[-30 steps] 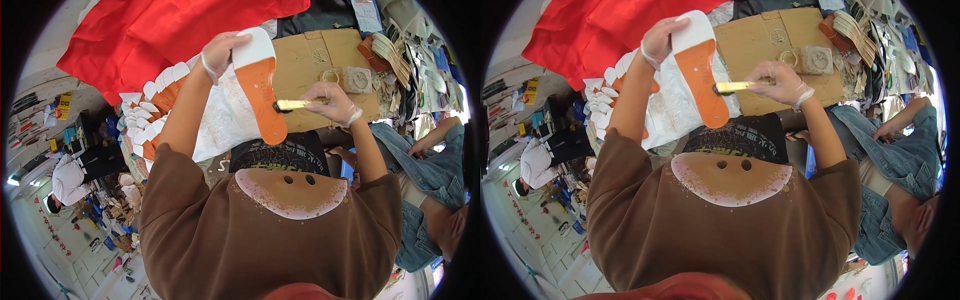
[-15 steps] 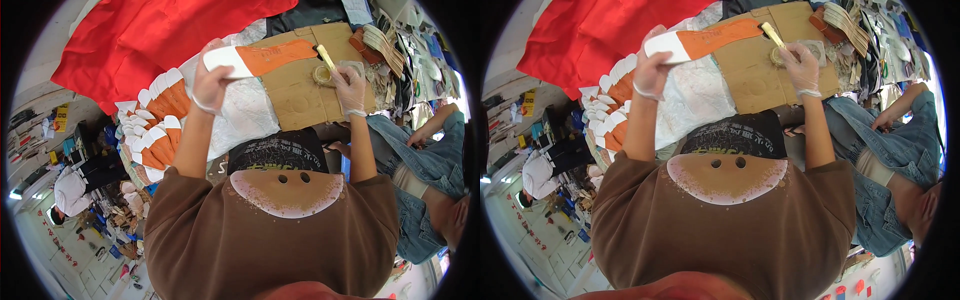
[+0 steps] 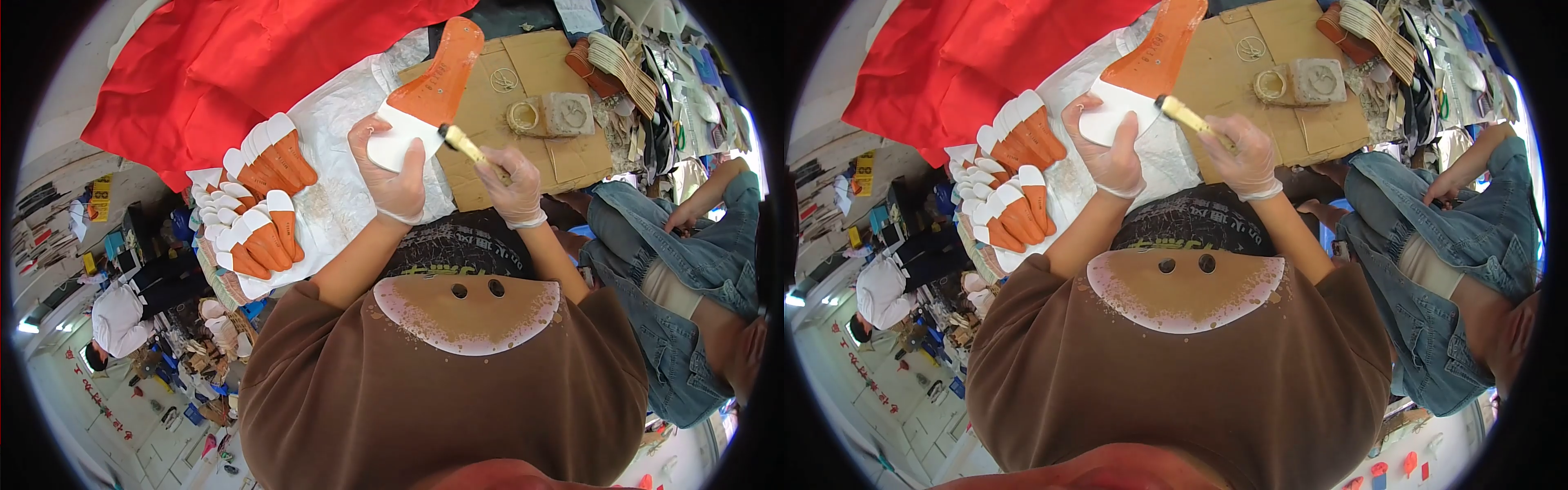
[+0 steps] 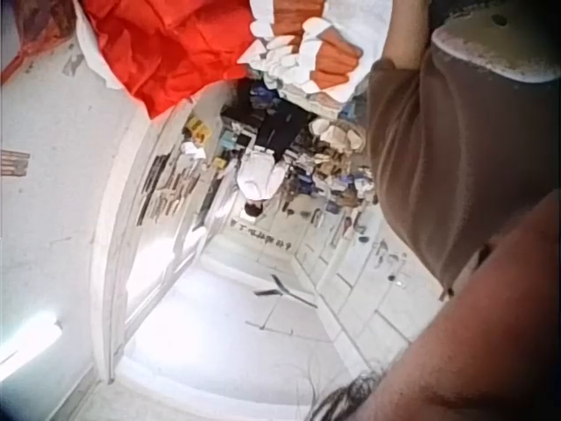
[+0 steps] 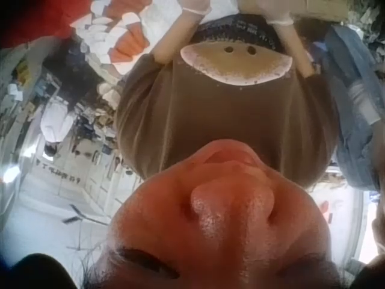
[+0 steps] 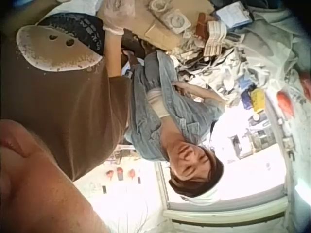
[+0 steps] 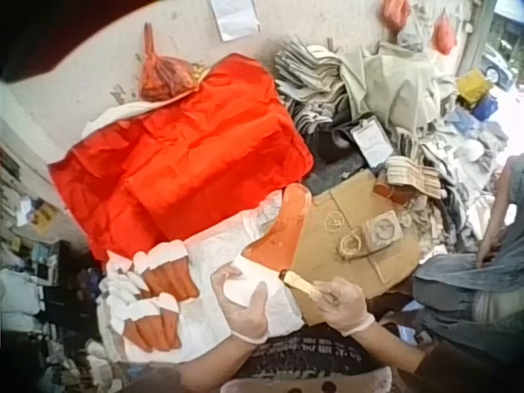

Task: Applying adhesive to shoe soles and midsoles using a brush.

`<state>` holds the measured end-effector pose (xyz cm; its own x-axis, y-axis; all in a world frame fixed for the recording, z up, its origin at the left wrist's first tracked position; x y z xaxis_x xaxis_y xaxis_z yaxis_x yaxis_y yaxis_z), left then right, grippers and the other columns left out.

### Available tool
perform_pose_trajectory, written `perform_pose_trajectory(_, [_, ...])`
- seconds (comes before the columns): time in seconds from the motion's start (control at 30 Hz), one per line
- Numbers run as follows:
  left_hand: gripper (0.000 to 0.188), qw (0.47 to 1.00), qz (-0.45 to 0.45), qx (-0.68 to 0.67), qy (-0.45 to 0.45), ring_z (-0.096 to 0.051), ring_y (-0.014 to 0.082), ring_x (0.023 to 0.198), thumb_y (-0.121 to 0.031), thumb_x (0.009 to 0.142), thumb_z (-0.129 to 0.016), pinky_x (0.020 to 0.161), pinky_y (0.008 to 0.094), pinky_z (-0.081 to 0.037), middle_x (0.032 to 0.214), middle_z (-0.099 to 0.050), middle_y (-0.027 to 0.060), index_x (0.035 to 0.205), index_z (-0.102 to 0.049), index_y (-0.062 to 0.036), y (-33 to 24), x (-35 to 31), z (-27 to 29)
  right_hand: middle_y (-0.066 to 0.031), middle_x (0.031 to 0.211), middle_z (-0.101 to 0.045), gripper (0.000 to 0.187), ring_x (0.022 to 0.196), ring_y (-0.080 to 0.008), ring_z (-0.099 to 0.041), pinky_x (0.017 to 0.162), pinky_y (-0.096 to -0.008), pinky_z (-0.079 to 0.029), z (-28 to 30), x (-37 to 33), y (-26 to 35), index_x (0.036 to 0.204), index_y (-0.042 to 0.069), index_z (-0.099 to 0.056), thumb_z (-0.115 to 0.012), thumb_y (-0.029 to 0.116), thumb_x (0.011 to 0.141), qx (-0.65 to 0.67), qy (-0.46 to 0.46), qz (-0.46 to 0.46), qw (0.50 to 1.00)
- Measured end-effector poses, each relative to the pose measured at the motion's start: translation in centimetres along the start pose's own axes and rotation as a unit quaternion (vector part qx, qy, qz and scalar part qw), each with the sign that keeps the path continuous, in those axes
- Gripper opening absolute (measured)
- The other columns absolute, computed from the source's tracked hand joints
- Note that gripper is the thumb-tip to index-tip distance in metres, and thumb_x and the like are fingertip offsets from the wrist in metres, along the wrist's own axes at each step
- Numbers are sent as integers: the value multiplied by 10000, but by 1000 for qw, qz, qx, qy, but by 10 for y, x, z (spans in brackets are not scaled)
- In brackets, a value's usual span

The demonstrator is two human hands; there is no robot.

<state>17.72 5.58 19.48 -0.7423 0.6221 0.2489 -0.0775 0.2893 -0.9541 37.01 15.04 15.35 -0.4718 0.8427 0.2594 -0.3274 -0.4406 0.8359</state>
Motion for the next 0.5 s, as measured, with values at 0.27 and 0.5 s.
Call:
perform_pose_trajectory(0.27, [568, 946, -124, 179, 239, -477, 232, 1040, -11, 659, -755, 899, 350, -428, 1110, -436, 132, 1138, -454, -66, -28, 34, -34, 45, 706, -521, 204, 558, -14, -364, 484, -183, -224, -9, -6, -78, 969, 45, -656, -580, 232, 939, 396, 88, -292, 866])
perform_pose_trajectory(0.5, [96, 744, -177, 518, 383, -560, 261, 963, -246, 833, -672, 960, 394, -381, 975, -622, 5, 884, -703, -171, 3, 84, -57, 50, 722, -522, 170, 596, -22, -388, 531, -179, -280, -17, 23, -77, 949, 49, -651, -624, 216, 924, 333, 146, -273, 891])
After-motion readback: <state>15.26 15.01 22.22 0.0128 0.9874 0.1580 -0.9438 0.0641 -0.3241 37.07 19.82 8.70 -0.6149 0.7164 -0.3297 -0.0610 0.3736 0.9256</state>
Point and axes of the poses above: each hand's wrist, its own x-axis towards the middle knuckle, its own z-axis out of the back of the hand, y = z × x, the point moved 10 cm from there along x, towards the middle knuckle
